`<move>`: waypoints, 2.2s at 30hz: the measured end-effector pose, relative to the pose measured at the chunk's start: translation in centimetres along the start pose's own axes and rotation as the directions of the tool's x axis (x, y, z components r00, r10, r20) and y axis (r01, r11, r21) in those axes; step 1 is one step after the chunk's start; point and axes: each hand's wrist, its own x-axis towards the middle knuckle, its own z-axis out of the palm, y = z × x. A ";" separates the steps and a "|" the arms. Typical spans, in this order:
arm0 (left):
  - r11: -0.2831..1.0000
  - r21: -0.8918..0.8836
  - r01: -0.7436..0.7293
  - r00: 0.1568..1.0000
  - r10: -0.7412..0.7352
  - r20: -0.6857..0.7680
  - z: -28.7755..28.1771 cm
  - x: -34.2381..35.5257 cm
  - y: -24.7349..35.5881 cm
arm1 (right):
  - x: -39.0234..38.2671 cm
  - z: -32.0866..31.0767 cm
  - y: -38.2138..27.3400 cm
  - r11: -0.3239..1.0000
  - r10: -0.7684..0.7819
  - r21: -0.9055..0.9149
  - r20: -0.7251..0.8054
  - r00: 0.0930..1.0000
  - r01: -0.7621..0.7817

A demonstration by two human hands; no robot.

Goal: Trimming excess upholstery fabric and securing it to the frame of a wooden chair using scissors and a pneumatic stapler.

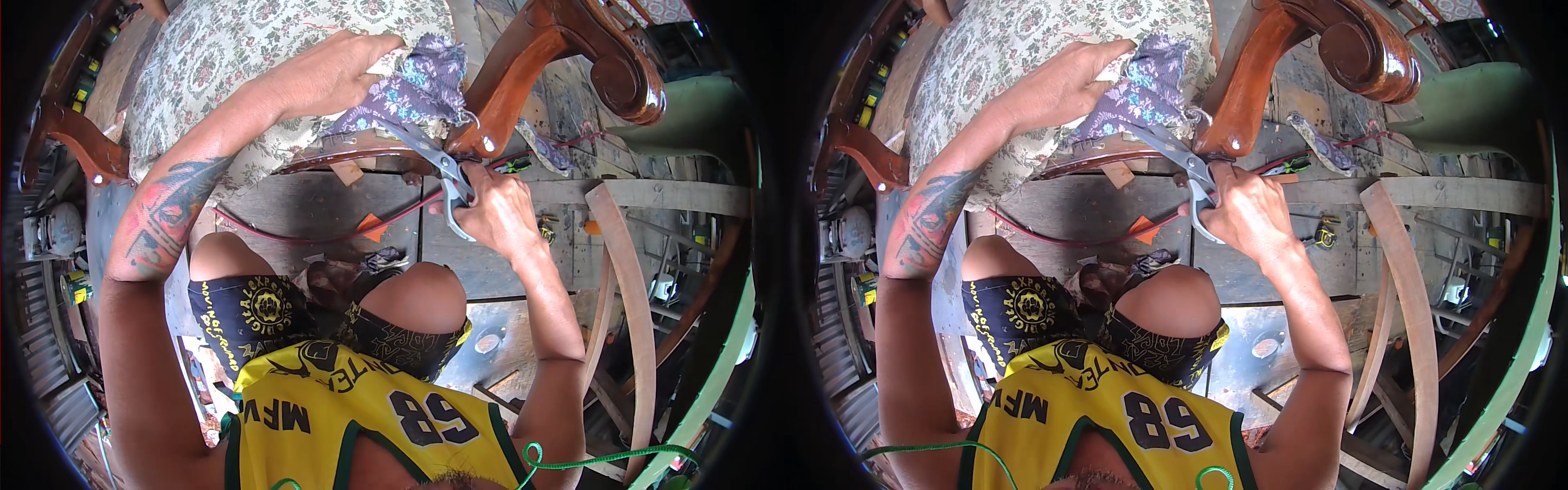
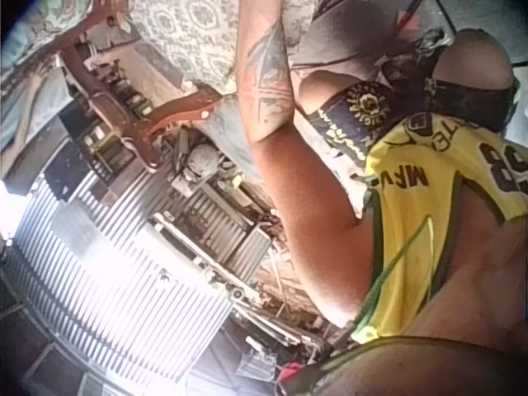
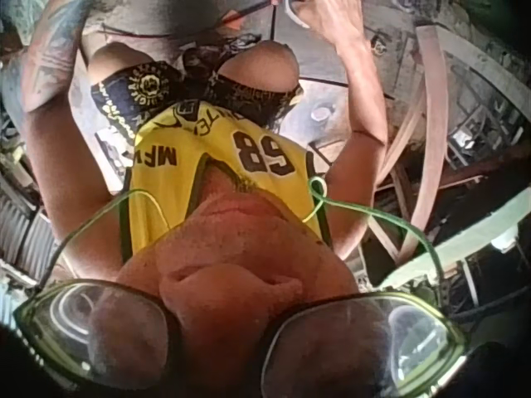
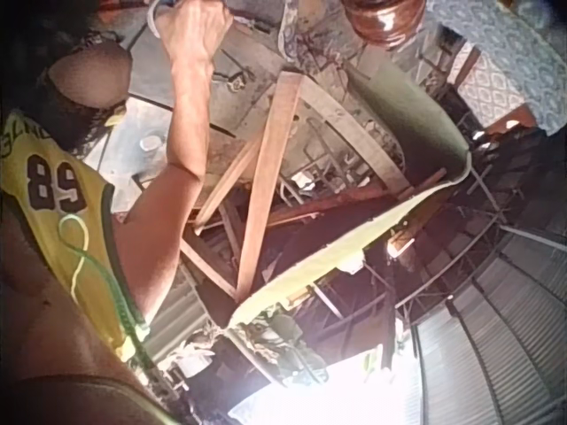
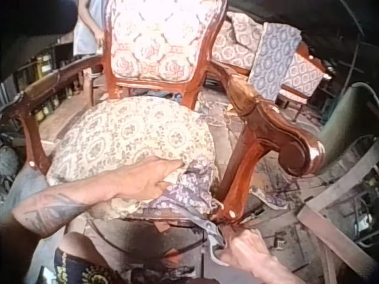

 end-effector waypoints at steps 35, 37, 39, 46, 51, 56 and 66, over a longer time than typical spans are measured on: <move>0.995 0.102 -0.021 0.994 0.031 -0.100 0.5 -4.2 -0.2 | 2.2 -1.2 -1.1 0.968 -0.214 -0.127 0.016 0.977 0.215; 0.939 0.236 -0.249 0.959 0.274 -0.078 0.4 -4.0 -1.2 | 2.5 -1.1 -1.5 0.942 -0.304 -0.159 -0.025 0.952 0.297; 0.918 0.271 -0.288 0.946 0.317 -0.067 0.4 -3.5 -2.0 | 3.1 -0.7 -1.7 0.940 -0.301 -0.168 -0.004 0.954 0.296; 0.878 0.285 -0.385 0.911 0.410 -0.033 0.3 -2.3 -3.7 | 3.0 0.4 0.3 0.899 -0.408 -0.182 -0.011 0.913 0.399; 0.881 0.308 -0.359 0.919 0.391 -0.048 -0.1 -2.4 -4.2 | 2.8 -0.4 0.5 0.892 -0.425 -0.144 0.060 0.903 0.429; 0.854 0.331 -0.401 0.895 0.443 -0.057 -1.2 -2.4 -3.8 | 3.9 -0.5 -1.0 0.866 -0.472 -0.166 0.034 0.881 0.471; 0.830 0.313 -0.461 0.867 0.496 -0.039 -0.9 -2.6 -4.1 | 4.5 0.3 -0.3 0.832 -0.528 -0.153 0.077 0.846 0.533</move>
